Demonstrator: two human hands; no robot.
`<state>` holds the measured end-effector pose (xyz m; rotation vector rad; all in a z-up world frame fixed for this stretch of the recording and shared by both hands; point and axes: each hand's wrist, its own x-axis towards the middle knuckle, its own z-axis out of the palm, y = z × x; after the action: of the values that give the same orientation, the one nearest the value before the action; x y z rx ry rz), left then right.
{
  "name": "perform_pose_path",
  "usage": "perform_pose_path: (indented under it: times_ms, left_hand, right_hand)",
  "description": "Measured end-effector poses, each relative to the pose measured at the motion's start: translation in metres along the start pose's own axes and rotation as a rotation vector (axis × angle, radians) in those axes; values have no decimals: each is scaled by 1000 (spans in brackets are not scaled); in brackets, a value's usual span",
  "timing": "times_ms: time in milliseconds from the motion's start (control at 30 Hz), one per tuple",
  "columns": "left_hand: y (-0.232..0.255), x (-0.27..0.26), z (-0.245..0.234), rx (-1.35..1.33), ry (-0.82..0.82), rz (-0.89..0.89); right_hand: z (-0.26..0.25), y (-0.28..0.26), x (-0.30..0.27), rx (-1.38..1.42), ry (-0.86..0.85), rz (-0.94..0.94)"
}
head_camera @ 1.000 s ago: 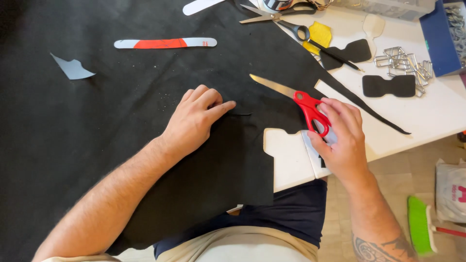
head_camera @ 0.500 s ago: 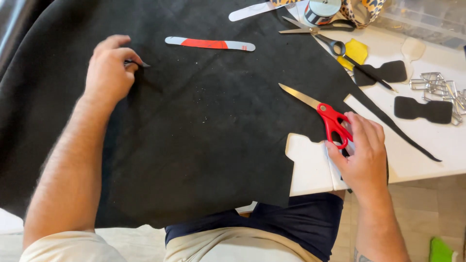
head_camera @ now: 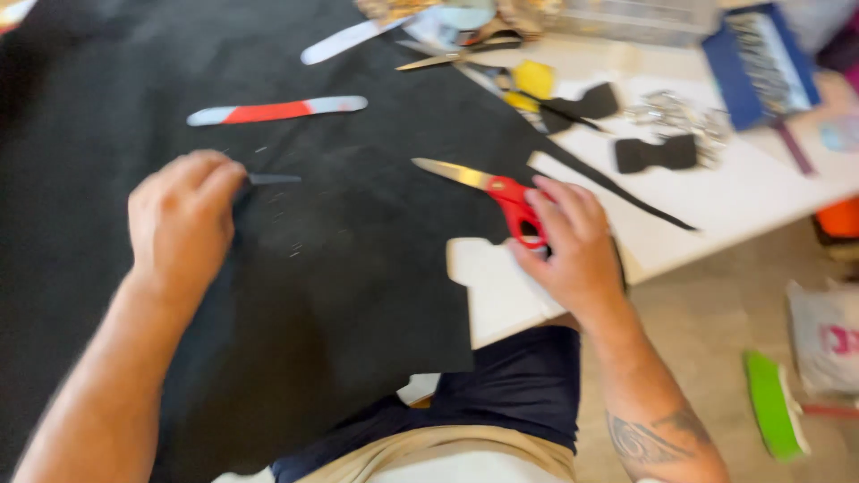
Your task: Cutting out leather shapes using a template and tracing the pattern with a pencil.
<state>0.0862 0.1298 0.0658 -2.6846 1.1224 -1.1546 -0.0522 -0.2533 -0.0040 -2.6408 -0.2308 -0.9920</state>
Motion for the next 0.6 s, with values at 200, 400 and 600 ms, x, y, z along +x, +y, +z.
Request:
perform_pose_path:
  times_ms: [200,400,600]
  left_hand:
    - [126,39,-31,-340,-16,239]
    - [199,66,-44,-416,108,553]
    - [220,68,-43,-501,119,536]
  right_hand:
    - [-35,-39,-3,389,91,70]
    - [-42,-46,-22,811,-5,226]
    - [-47,-30,-33,929,-2,261]
